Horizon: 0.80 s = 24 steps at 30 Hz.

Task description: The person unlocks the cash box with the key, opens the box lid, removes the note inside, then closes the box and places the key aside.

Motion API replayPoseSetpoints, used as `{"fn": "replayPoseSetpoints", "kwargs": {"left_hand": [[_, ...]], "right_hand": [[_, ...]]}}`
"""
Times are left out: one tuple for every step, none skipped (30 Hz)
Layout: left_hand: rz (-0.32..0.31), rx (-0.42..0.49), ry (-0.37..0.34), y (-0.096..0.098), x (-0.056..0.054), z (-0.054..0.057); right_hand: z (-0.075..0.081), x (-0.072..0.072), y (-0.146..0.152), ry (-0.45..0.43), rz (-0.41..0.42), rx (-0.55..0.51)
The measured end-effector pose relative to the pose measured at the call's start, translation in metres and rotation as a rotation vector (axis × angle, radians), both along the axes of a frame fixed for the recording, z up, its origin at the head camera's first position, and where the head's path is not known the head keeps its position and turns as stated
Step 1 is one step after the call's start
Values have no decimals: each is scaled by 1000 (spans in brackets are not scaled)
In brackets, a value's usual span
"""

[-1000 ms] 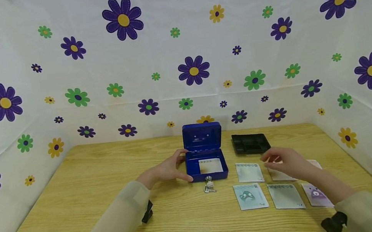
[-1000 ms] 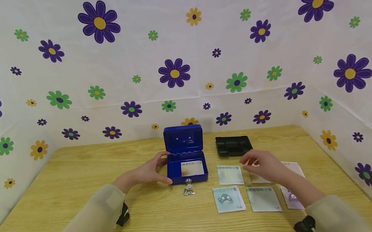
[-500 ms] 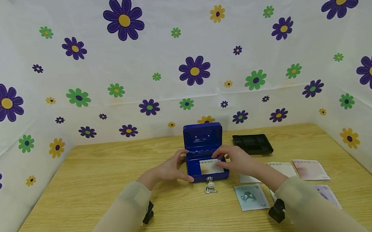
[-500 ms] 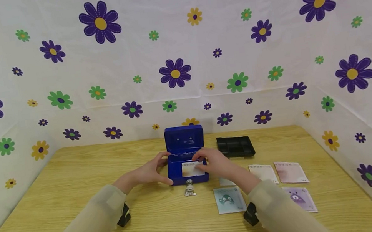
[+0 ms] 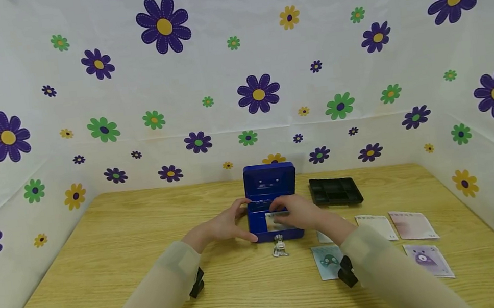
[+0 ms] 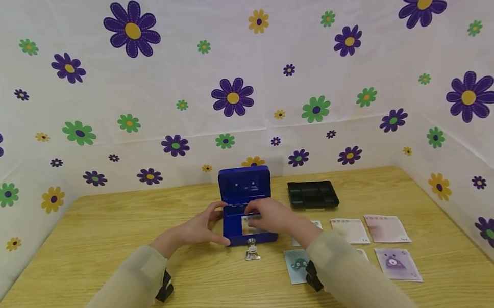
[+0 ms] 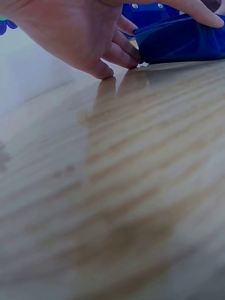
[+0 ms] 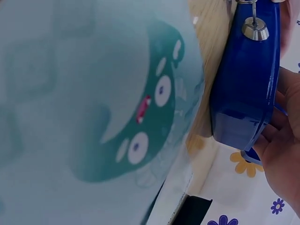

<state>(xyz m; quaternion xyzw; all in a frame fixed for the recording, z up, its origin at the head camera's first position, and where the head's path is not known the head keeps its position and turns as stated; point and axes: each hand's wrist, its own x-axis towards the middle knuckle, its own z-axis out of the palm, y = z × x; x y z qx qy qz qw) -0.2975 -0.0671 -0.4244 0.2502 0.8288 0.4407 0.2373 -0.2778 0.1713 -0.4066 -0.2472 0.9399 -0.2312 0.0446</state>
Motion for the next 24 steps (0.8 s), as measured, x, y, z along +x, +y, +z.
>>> {"fn": "replayPoseSetpoints", "kwargs": {"left_hand": [[0, 1, 1, 0, 0, 0], [0, -1, 0, 0, 0, -1], [0, -1, 1, 0, 0, -1], [-1, 3, 2, 0, -1, -1], [0, 7, 3, 0, -1, -1], [0, 6, 2, 0, -1, -1], [1, 7, 3, 0, -1, -1], [1, 6, 3, 1, -1, -1], [2, 9, 4, 1, -1, -1], [2, 12, 5, 1, -1, -1], [4, 11, 5, 1, -1, -1], [2, 10, 5, 1, -1, -1], [2, 12, 4, 1, -1, -1], [3, 13, 2, 1, -1, -1], [2, 18, 3, 1, 0, -1], [3, 18, 0, 1, 0, -1], [3, 18, -2, 1, 0, -1], [3, 20, -4, 1, 0, -1], [5, 21, -6, 1, 0, -1], [5, 22, -6, 1, 0, -1], [6, 24, -7, 0, 0, -2], [7, 22, -9, 0, 0, -2], [7, 22, -8, 0, 0, -2], [7, 22, -7, 0, 0, -2]], "right_hand": [[0, 0, 0, 3, -2, 15], [0, -1, -1, 7, -4, 30], [0, -1, -1, 10, -6, 45], [0, -1, -2, 13, -8, 61], [0, -1, -2, 16, -10, 76], [0, -2, -3, 19, -12, 90], [-1, -2, -3, 20, -13, 102], [-1, -2, -3, 19, -16, 113], [-2, -2, -4, 18, -18, 122], [-2, -3, -5, 15, -21, 129], [-2, -3, -5, 11, -24, 134], [-3, -3, -5, 7, -28, 135], [-4, -3, -6, 3, -32, 136], [-4, -2, -6, 0, -34, 132], [-4, -2, -6, -3, -36, 128], [-5, -2, -6, -5, -39, 124], [-5, -2, -6, -5, -39, 118], [-6, -2, -6, -4, -39, 111], [-6, -2, -6, -4, -39, 107], [-6, -2, -6, -5, -39, 102], [-6, -3, -7, -4, -39, 100], [-6, -3, -7, -4, -39, 97], [-5, -3, -7, -2, -38, 94], [-5, -3, -7, -1, -38, 92]]}}
